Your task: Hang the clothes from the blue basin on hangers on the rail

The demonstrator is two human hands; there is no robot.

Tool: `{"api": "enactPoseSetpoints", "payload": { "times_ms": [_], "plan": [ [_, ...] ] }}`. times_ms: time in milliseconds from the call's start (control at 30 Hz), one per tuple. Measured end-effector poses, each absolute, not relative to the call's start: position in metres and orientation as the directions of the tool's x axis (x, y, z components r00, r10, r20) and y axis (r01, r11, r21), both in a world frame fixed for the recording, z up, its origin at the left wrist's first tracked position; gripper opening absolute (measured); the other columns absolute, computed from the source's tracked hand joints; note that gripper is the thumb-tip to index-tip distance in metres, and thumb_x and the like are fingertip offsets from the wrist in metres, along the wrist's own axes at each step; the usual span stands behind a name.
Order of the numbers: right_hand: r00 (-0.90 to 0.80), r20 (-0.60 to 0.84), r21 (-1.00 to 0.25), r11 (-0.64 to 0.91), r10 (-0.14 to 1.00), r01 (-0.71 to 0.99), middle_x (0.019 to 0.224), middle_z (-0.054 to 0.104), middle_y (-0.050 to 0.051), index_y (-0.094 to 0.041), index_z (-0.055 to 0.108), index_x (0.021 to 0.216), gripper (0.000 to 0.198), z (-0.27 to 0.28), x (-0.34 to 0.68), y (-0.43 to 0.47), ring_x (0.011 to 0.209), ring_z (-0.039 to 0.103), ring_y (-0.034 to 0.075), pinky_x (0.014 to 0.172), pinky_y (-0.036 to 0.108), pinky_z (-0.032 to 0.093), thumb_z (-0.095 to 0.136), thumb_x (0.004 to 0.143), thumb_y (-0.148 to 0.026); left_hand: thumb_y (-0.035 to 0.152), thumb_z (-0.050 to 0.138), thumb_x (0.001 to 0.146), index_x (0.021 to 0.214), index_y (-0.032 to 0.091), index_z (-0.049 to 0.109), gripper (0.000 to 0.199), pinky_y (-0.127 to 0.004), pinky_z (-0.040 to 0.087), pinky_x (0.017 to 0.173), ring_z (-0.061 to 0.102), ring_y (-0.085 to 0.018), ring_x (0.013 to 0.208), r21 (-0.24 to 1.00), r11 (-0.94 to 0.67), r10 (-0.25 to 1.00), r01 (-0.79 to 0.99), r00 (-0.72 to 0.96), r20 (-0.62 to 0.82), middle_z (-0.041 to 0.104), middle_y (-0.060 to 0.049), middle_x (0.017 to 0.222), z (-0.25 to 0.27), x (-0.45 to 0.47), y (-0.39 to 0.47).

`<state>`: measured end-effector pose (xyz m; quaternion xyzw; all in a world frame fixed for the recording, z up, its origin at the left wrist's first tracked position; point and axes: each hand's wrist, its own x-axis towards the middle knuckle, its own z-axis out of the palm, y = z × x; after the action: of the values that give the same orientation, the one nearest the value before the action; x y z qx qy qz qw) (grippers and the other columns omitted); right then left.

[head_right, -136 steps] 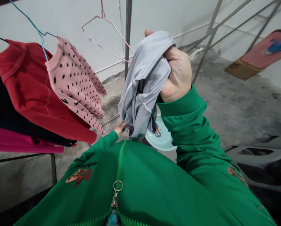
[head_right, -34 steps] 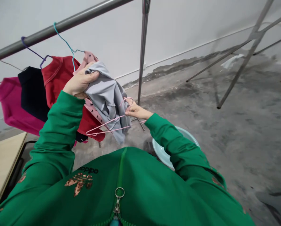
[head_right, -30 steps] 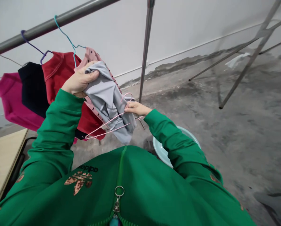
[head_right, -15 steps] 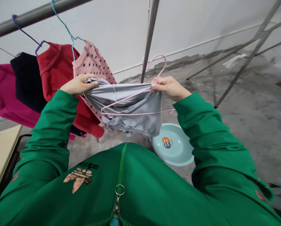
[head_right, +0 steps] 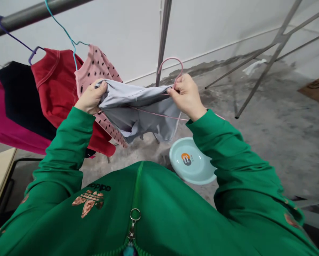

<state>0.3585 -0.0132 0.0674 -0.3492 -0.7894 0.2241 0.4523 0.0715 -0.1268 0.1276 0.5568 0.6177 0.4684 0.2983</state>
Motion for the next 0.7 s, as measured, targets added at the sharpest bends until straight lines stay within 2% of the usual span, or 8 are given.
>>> {"api": "enactPoseSetpoints", "payload": {
  "times_ms": [133,233,300,400,533,633,700],
  "plan": [
    [-0.361,0.496,-0.774,0.59,0.79,0.229,0.078,0.056,0.005,-0.02,0.057,0.06,0.025,0.068,0.357,-0.011,0.089,0.055,0.02,0.084,0.039,0.049,0.068,0.078,-0.035,0.074,0.048,0.078,0.096,0.021,0.051,0.057,-0.032,0.047,0.085,0.056,-0.017,0.107,0.929,-0.199,0.96,0.311,-0.131,0.249,0.062,-0.001,0.092,0.123,0.068,-0.119],
    [-0.379,0.38,-0.892,0.442,0.844,0.091,0.068,0.053,0.002,-0.019,0.059,0.058,0.026,0.068,0.365,-0.007,0.073,0.053,0.016,0.075,0.036,0.05,0.069,0.076,-0.035,0.085,0.04,0.072,0.096,0.024,0.05,0.066,-0.035,0.044,0.092,0.05,-0.015,0.112,0.899,-0.176,0.971,0.402,-0.08,0.226,0.062,0.003,0.088,0.121,0.043,-0.106],
    [-0.344,0.346,-0.921,0.385,0.873,0.052,0.065,0.052,0.002,-0.019,0.059,0.056,0.025,0.068,0.369,-0.006,0.067,0.05,0.014,0.071,0.035,0.048,0.069,0.075,-0.032,0.088,0.037,0.069,0.096,0.024,0.05,0.071,-0.037,0.044,0.091,0.05,-0.016,0.112,0.881,-0.132,0.98,0.455,-0.076,0.186,0.063,0.003,0.084,0.118,0.028,-0.1],
    [-0.276,0.405,-0.888,0.447,0.872,0.107,0.07,0.053,0.004,-0.019,0.056,0.054,0.026,0.066,0.365,-0.009,0.071,0.051,0.015,0.074,0.036,0.048,0.069,0.076,-0.026,0.088,0.042,0.066,0.093,0.022,0.052,0.072,-0.038,0.046,0.085,0.052,-0.02,0.111,0.903,-0.117,0.97,0.414,-0.146,0.193,0.063,-0.001,0.085,0.112,0.023,-0.099],
    [-0.274,0.54,-0.764,0.601,0.795,0.237,0.087,0.056,0.009,-0.02,0.052,0.055,0.028,0.062,0.346,-0.023,0.089,0.052,0.021,0.088,0.041,0.045,0.066,0.079,-0.025,0.077,0.039,0.079,0.099,0.02,0.052,0.062,-0.036,0.047,0.083,0.056,-0.02,0.106,0.91,-0.177,0.949,0.376,-0.182,0.259,0.063,-0.005,0.095,0.104,0.058,-0.104],
    [-0.306,0.575,-0.731,0.645,0.758,0.224,0.096,0.056,0.01,-0.022,0.057,0.069,0.022,0.059,0.332,-0.034,0.105,0.05,0.025,0.095,0.044,0.043,0.06,0.086,-0.036,0.071,0.035,0.085,0.103,0.02,0.054,0.057,-0.036,0.045,0.087,0.057,-0.02,0.104,0.836,-0.255,0.944,0.486,-0.062,0.324,0.063,-0.006,0.1,0.098,0.09,-0.106],
    [-0.318,0.589,-0.718,0.662,0.743,0.215,0.099,0.054,0.009,-0.022,0.06,0.08,0.022,0.058,0.327,-0.04,0.112,0.047,0.026,0.097,0.046,0.043,0.055,0.089,-0.042,0.067,0.039,0.086,0.102,0.021,0.059,0.053,-0.038,0.042,0.092,0.055,-0.022,0.105,0.707,-0.309,0.937,0.636,0.075,0.342,0.064,-0.007,0.101,0.094,0.105,-0.106]
  ]
}}
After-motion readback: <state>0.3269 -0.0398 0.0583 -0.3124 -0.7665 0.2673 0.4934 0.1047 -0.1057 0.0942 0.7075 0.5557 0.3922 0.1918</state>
